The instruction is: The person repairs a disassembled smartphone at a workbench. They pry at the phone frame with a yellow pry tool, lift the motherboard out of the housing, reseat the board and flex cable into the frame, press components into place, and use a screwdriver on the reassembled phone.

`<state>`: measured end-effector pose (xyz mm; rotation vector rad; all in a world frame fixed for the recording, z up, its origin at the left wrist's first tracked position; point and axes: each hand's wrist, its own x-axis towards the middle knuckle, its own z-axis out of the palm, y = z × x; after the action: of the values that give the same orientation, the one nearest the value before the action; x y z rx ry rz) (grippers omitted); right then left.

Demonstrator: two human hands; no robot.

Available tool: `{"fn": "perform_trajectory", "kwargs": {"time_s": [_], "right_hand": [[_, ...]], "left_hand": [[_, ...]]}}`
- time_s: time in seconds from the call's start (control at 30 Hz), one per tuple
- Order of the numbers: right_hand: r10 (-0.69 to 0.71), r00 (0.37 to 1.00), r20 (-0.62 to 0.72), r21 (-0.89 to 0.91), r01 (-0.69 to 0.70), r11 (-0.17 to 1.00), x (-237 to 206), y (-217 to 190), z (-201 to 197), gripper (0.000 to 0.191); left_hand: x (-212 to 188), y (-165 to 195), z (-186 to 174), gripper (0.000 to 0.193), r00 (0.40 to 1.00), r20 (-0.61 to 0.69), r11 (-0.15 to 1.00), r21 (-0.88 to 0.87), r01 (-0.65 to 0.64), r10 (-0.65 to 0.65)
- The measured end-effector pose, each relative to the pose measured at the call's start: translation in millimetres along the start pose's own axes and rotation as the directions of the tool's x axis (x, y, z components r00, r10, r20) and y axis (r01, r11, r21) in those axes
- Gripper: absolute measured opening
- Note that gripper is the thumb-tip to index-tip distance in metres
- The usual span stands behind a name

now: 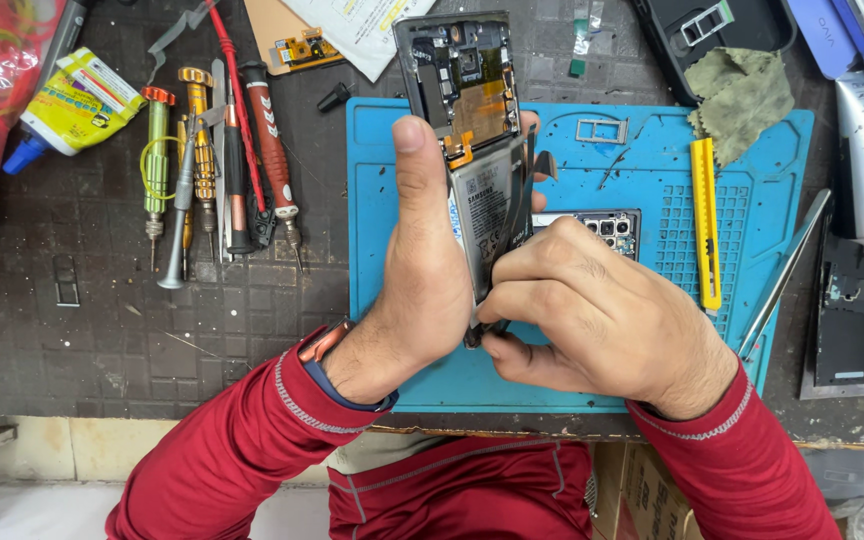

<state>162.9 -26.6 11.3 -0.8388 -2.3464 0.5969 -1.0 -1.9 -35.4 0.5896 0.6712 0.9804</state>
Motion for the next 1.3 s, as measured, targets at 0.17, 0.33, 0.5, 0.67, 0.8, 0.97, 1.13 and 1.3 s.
{"fn": "perform_trajectory", "kwargs": {"time_s": [0.17,0.33,0.5,0.67,0.8,0.97,1.13,1.3], "right_hand": [[0.032,0.999,0.013,0.025,-0.032,0.999,-2,2,2,0.038],[0.118,0.993,-0.020,0.069,-0.116,0.991,-7,4,-5,0.037],[0.185,0.968,-0.171,0.140,-0.162,0.977,-10,5,-11,0.032],[0.264,0.946,-0.190,0.122,-0.244,0.962,-12,3,-16,0.034],[0.260,0.943,-0.205,0.085,-0.248,0.965,-11,0,-17,0.031],[0.218,0.944,-0.246,-0.004,-0.226,0.974,-8,-7,-9,0.026],[0.154,0.941,-0.301,-0.086,-0.187,0.979,-7,-17,5,0.026],[0.055,0.967,-0.250,-0.189,-0.104,0.977,-8,-24,6,0.028]], "left_hand": [[3,-1,2,0.088,0.998,-0.061,0.999,-0.027,-0.017,0.016],[-1,6,2,0.076,0.995,-0.056,0.994,0.074,-0.078,0.082],[-6,13,1,0.068,0.981,0.025,0.897,0.400,-0.186,0.193],[-8,13,6,0.065,0.937,0.026,0.830,0.454,-0.322,0.349],[-14,16,10,0.064,0.962,0.016,0.943,0.192,-0.272,0.274],[-20,13,13,0.071,0.924,-0.010,0.901,0.228,-0.370,0.382],[-19,4,15,0.087,0.873,-0.103,0.875,-0.037,-0.482,0.477],[-26,5,13,0.084,0.879,-0.128,0.855,-0.203,-0.477,0.460]]}}
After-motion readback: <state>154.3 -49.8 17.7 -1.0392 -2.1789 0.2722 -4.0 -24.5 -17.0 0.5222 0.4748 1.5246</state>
